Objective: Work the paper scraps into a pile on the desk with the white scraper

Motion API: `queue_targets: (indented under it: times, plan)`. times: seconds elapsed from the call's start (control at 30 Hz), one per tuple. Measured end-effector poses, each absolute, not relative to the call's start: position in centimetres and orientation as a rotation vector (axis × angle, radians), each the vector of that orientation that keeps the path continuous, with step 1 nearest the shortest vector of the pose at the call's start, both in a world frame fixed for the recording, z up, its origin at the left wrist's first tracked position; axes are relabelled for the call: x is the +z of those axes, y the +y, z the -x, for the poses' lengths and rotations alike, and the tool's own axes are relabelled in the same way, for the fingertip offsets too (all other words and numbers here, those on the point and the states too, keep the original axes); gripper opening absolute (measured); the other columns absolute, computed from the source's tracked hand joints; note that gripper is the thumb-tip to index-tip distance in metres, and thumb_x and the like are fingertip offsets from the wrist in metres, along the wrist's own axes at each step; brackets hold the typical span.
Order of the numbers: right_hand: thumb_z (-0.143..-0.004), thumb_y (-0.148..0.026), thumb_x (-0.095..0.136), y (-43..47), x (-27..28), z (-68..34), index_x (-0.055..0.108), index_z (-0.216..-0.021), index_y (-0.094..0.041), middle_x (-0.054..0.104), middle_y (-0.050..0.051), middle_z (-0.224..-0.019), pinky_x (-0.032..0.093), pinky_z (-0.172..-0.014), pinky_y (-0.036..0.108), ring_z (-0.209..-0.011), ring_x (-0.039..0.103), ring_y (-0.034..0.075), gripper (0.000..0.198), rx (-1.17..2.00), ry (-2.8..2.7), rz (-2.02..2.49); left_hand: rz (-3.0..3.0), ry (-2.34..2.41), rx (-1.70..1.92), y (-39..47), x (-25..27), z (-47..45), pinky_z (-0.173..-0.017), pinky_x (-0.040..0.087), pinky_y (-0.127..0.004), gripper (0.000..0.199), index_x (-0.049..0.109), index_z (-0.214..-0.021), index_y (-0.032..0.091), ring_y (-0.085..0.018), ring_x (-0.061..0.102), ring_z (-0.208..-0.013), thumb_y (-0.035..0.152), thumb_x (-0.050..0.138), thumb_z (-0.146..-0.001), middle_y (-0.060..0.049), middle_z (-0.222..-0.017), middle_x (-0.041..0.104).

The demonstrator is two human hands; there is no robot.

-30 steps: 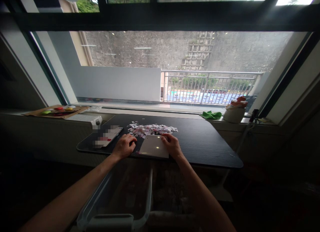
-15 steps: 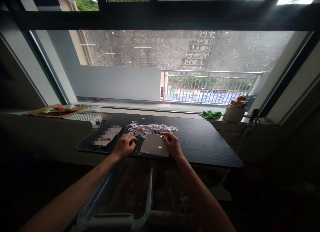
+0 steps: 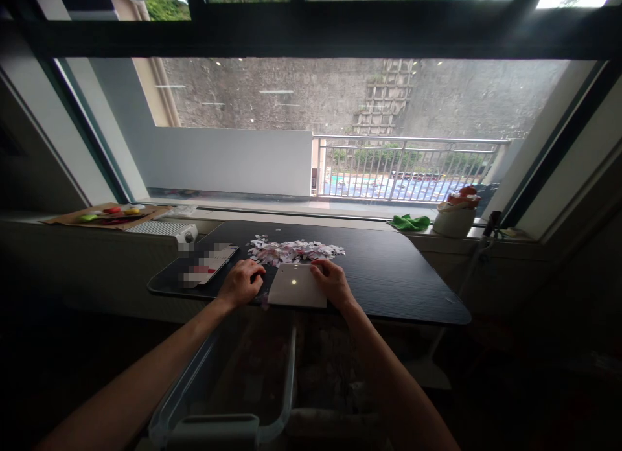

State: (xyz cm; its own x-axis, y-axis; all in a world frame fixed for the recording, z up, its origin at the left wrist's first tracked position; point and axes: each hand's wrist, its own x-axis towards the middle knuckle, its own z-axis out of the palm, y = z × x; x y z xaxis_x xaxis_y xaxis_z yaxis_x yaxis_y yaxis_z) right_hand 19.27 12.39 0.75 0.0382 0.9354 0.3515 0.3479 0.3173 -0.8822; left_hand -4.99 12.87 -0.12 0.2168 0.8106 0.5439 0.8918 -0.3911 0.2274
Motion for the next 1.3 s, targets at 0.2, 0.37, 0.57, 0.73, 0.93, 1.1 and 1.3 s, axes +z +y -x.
queue_targets:
  times: [0.2, 0.37, 0.57, 0.73, 0.93, 1.1, 1.3]
  plan:
    - [-0.069, -0.042, 0.056, 12.5, 0.6, -19.3, 0.069, -0.084, -0.016, 0.063, 0.002, -0.065, 0.042, -0.055, 0.025, -0.062, 0.054, 0.015, 0.033, 0.652, -1.456, 1.253, 2.337, -1.650, -0.907, 12.8, -0.1, 5.0, -0.078, 0.043, -0.033, 0.018, 0.064, -0.077, 0.019, -0.019, 0.052, -0.081, 0.016, 0.047, -0.072, -0.005, -0.085, 0.061]
    - [-0.067, -0.043, 0.058, 12.6, 0.4, -19.1, 0.070, -0.086, -0.017, 0.065, 0.002, -0.067, 0.042, -0.054, 0.025, -0.061, 0.054, 0.014, 0.034, 0.766, -1.517, 1.178, 2.330, -1.655, -0.899, 12.9, -0.2, 5.0, -0.077, 0.044, -0.033, 0.018, 0.064, -0.077, 0.020, -0.019, 0.051, -0.081, 0.016, 0.047, -0.072, -0.005, -0.084, 0.061]
    - [-0.063, -0.046, 0.062, 12.5, 1.1, -19.7, 0.069, -0.092, -0.015, 0.066, 0.004, -0.072, 0.043, -0.055, 0.026, -0.064, 0.056, 0.016, 0.043, 0.854, -1.370, 1.178, 2.337, -1.644, -0.912, 12.9, -0.2, 5.0, -0.077, 0.043, -0.033, 0.018, 0.064, -0.076, 0.020, -0.019, 0.051, -0.080, 0.016, 0.047, -0.072, -0.004, -0.083, 0.060]
    - [-0.059, -0.043, 0.066, 12.8, 0.9, -20.1, 0.064, -0.104, -0.016, 0.068, 0.004, -0.082, 0.046, -0.061, 0.028, -0.071, 0.059, 0.018, 0.053, 0.928, -1.282, 1.098, 2.342, -1.670, -0.907, 12.9, -0.1, 5.0, -0.078, 0.043, -0.034, 0.019, 0.065, -0.078, 0.020, -0.020, 0.052, -0.083, 0.016, 0.047, -0.072, -0.005, -0.085, 0.060]
    - [-0.061, -0.051, 0.059, 13.0, 0.6, -20.2, 0.066, -0.087, -0.013, 0.067, 0.005, -0.074, 0.043, -0.055, 0.028, -0.065, 0.057, 0.018, 0.046, 0.849, -1.185, 1.175, 2.340, -1.643, -0.930, 12.9, -0.2, 5.0, -0.079, 0.044, -0.033, 0.018, 0.064, -0.077, 0.020, -0.019, 0.052, -0.084, 0.017, 0.047, -0.072, -0.004, -0.084, 0.060]
    - [-0.067, -0.050, 0.053, 12.9, 0.7, -20.3, 0.062, -0.084, -0.016, 0.066, 0.006, -0.075, 0.043, -0.056, 0.028, -0.067, 0.057, 0.020, 0.039, 0.690, -1.188, 1.242, 2.342, -1.646, -0.934, 12.9, -0.2, 5.0, -0.079, 0.044, -0.034, 0.018, 0.064, -0.077, 0.020, -0.020, 0.051, -0.084, 0.016, 0.047, -0.072, -0.005, -0.084, 0.060]
    - [-0.072, -0.046, 0.048, 12.8, 0.7, -20.3, 0.061, -0.090, -0.016, 0.066, 0.007, -0.076, 0.045, -0.062, 0.030, -0.070, 0.058, 0.020, 0.038, 0.528, -1.185, 1.316, 2.351, -1.644, -0.947, 12.8, -0.1, 5.0, -0.080, 0.044, -0.035, 0.018, 0.064, -0.076, 0.020, -0.020, 0.051, -0.084, 0.016, 0.047, -0.073, -0.005, -0.084, 0.060]
